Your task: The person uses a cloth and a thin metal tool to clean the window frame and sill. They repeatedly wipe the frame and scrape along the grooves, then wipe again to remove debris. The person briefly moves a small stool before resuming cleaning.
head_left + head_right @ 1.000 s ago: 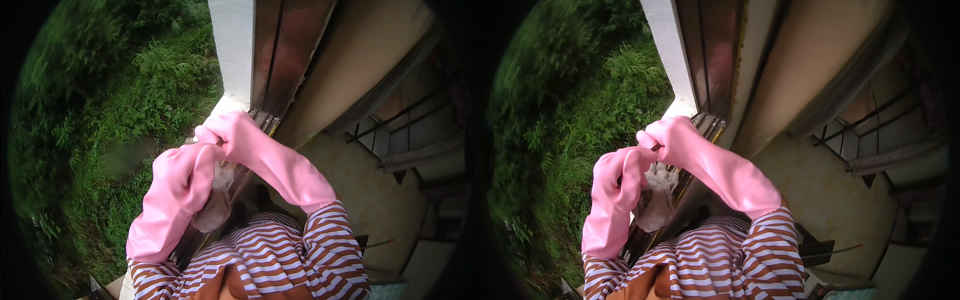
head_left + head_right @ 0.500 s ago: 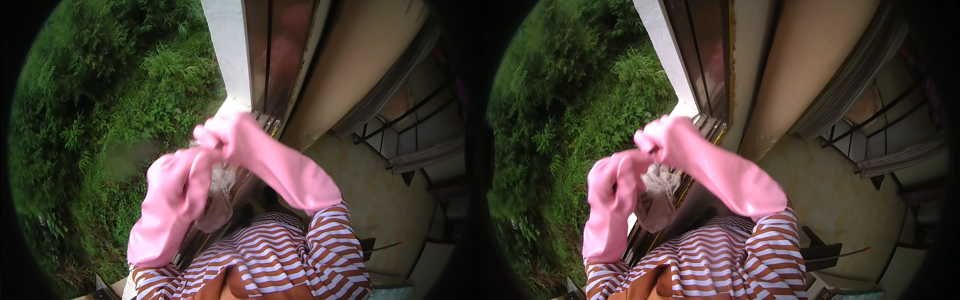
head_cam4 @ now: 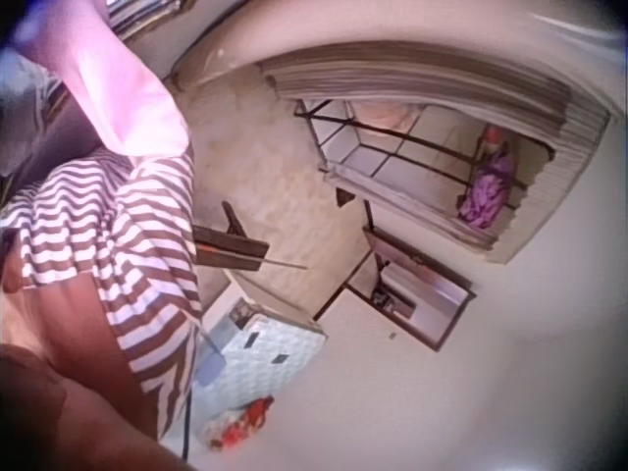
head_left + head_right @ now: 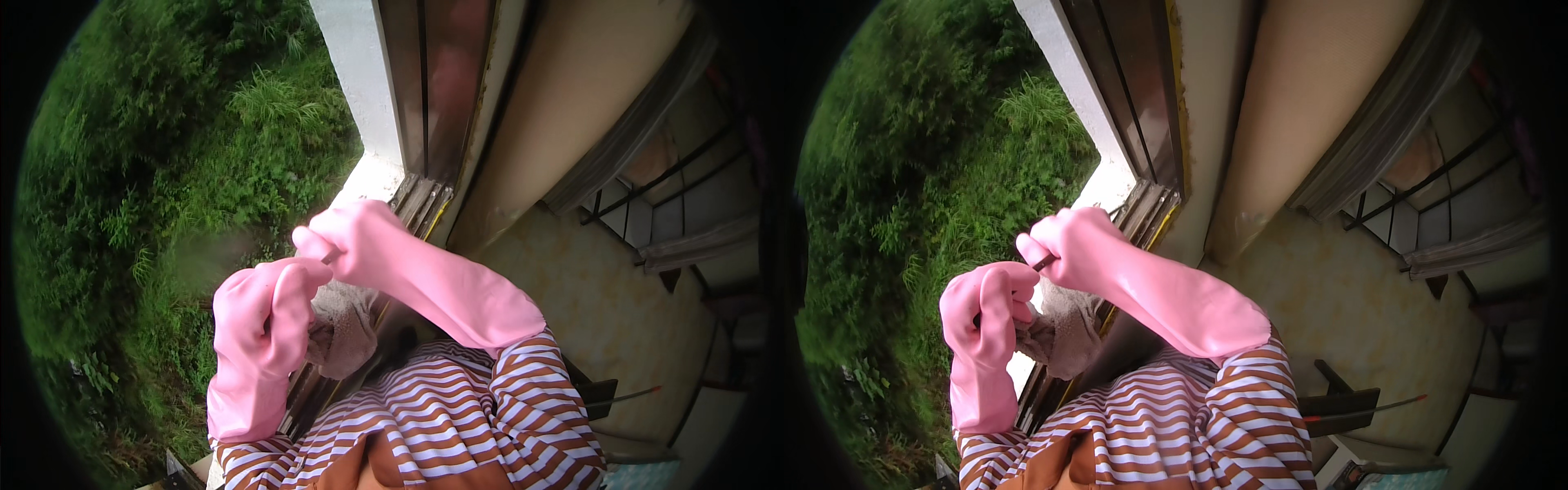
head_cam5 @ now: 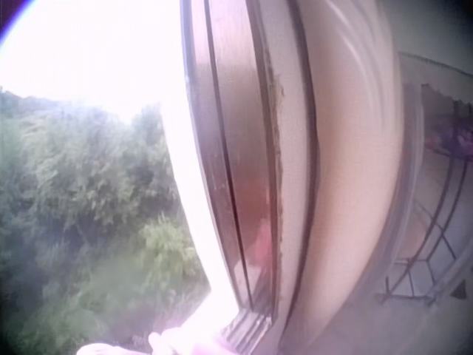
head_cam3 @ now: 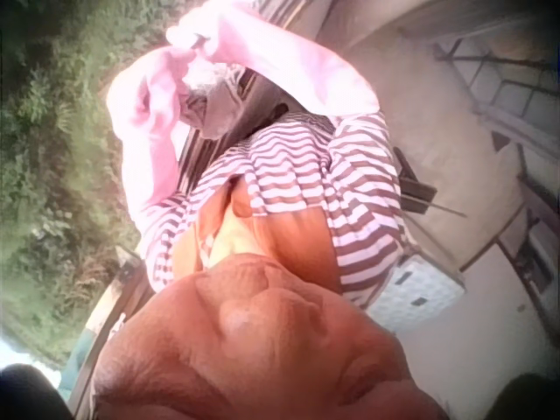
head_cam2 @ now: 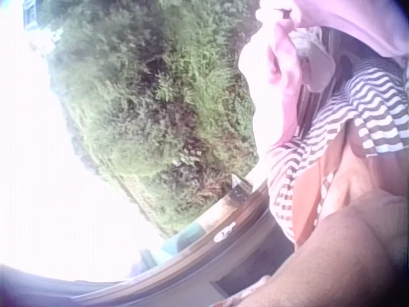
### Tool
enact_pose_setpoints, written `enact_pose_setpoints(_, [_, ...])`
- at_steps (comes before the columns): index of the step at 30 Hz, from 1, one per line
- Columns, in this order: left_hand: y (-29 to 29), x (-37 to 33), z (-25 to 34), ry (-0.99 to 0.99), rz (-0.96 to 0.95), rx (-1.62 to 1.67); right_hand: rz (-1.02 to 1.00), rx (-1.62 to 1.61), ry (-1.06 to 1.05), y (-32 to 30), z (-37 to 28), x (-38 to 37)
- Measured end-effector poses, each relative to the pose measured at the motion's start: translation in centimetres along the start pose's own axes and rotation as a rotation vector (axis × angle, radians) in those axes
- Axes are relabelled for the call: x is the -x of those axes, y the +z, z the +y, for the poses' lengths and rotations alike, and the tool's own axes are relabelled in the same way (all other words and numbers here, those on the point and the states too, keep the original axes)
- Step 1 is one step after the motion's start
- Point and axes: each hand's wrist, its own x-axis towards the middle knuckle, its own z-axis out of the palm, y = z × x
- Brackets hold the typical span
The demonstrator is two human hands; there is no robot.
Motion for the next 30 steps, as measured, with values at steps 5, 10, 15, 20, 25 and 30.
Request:
enact_pose_setpoints(5, [0.7, 0.5, -0.4, -0.098, -0.042, 0.036, -0.117, 0.027, 0.081, -0.9, 0.5, 0.0])
enact_pose_setpoints(10, [-1.5, 0.9, 0.1, -0.466, -0.082, 0.180, 0.075, -0.652, 0.432, -4.5, -1.0, -1.7])
enact_pose_setpoints(15, [-0.7, 0.7, -2.1, -0.701, -0.209, 0.225, 0.256, -0.764, 0.072, -11.4, 0.2, -0.9])
enact_pose_setpoints(20, [-0.4, 1.0, -2.4, -1.214, -0.132, 0.871, 0.207, -0.009, 0.221, -10.5, -1.5, 1.4])
enact_pose_setpoints(25, [1.4, 2.1, -8.4, 0.085, -0.145, -0.318, 0.346, 0.112, 0.234, -9.5, -1.4, 2.3])
enact_pose_setpoints(30, [5.0, -3.7, -10.3, 0.124, -0.281, -0.520, 0.433, -0.124, 0.395, -8.9, 0.9, 4.6])
